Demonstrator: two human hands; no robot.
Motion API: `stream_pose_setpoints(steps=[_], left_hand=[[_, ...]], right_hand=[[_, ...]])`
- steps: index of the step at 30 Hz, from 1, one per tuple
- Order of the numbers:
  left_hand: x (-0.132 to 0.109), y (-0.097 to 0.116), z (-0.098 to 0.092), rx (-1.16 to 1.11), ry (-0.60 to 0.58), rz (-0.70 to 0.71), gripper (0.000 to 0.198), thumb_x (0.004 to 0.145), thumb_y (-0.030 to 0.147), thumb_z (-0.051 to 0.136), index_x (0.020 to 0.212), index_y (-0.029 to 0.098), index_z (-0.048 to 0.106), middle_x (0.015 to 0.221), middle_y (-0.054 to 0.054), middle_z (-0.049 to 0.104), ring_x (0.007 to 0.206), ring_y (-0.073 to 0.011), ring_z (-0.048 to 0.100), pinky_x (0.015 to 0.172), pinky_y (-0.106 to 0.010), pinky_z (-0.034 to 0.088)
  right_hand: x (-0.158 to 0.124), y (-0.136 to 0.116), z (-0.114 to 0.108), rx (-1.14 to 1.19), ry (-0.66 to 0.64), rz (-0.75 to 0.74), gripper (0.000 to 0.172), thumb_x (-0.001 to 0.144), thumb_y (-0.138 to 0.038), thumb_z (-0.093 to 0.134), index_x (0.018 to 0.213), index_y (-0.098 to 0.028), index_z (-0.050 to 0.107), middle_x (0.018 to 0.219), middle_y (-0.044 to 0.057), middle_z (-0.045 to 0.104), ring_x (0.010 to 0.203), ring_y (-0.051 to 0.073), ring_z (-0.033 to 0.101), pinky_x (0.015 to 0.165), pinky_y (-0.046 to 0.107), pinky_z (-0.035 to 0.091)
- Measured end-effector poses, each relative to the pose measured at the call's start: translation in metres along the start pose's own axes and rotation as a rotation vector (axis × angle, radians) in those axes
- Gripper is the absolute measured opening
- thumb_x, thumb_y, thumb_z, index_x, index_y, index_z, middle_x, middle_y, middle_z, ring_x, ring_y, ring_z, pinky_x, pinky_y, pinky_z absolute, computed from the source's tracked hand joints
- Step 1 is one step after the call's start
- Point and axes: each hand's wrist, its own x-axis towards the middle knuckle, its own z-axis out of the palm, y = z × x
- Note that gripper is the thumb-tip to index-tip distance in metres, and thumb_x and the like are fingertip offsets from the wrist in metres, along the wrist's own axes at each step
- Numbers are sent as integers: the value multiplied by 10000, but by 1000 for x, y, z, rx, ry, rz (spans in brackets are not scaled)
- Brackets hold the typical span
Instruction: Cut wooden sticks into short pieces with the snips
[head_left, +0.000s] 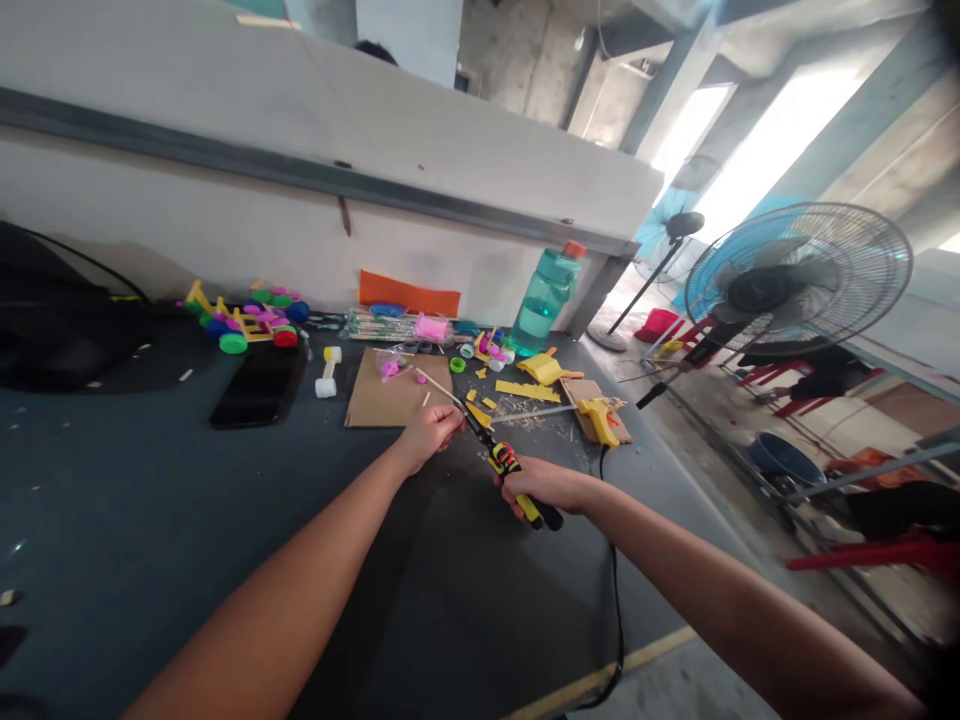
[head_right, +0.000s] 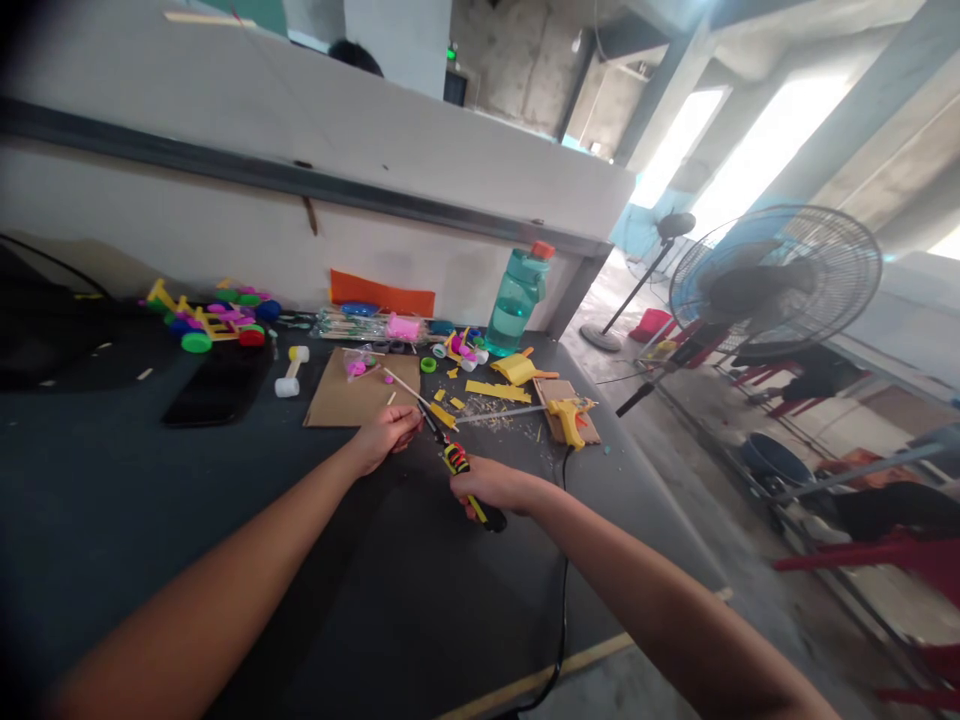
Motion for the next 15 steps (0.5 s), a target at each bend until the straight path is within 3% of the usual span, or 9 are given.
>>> stream_pose_setpoints(steps=[8,15], left_hand=[[2,-5,-4,2,3,9,354,754,475,577,636,148,510,406,86,292,354,-38,230,371,-175,161],[2,-5,-2,9,-6,13,359,748,482,584,638,148,513,415,83,297,359,-41,240,371,-176,169]], right_hand=[[7,7,0,-102,115,-18,41,581,-185,430,551,-182,458,424,-38,510,401,100,481,420,193,360],[3,3,1,-21,45,13,78,597,-212,439,658,-177,473,485,-31,535,459,116,538,439,193,403]])
